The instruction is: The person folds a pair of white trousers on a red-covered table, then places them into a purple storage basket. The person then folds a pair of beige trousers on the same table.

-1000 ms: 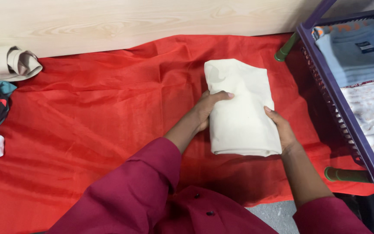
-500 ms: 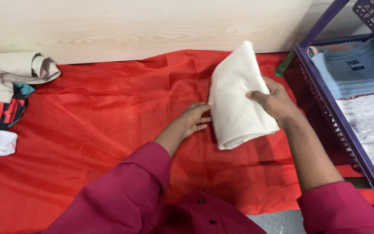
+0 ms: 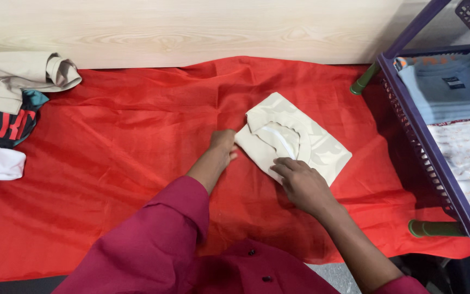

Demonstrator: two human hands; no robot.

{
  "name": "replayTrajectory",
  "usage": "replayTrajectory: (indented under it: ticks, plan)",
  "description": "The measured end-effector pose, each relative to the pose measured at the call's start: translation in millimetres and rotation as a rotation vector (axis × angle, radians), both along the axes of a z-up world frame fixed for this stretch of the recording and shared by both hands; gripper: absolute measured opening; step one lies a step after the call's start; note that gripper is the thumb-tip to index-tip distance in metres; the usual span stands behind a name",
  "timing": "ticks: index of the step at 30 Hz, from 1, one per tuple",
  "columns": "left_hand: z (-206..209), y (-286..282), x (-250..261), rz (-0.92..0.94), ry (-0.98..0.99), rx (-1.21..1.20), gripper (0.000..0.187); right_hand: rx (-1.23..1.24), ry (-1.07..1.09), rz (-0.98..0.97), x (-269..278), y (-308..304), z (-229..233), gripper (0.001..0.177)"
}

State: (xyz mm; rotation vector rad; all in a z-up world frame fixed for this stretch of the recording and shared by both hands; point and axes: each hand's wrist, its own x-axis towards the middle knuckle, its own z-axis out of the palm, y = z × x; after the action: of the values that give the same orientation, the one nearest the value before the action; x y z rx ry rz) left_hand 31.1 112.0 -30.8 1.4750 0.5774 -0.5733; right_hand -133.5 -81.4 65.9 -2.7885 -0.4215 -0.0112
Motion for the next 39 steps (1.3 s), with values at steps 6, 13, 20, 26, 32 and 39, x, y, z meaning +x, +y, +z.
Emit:
replayTrajectory:
  ticks: [6,13,20,26,32,39]
  plan:
    - [-0.1,-23.2,35.1,-0.107,-0.738,0.607,0.042,0.297,-0.004,-0.362,13.9,-20.0,16.8,0.025]
    - [40.7,-47.4,71.8,-0.454,-0.246,0.426,0.04,0.329,-0.085,-0.543,36.8,-54.2,8.6,0.019]
    - [40.3,-22.7,66.8,-0.309,0.121,-0.261,0.026,0.307,-0.164,-0.493,32.6,-58.0,-7.9,0.028]
    - [10.9,-10.1,41.2,-0.585,-0.095,0.116,0.043,0.217,-0.118,-0.331,43.8,-40.5,-19.9,0.046]
    - [45.3,-26.3,40.0,-0.83,-0.329,0.842,0.075,-0.047,0.049,-0.276,24.5,-26.1,-50.3,0.083]
    - [47.3,-74.0,3.2,-0.686,-1.333,0.903,0.05,-0.098,0.051,-0.24,10.3,-34.9,-63.1,0.079]
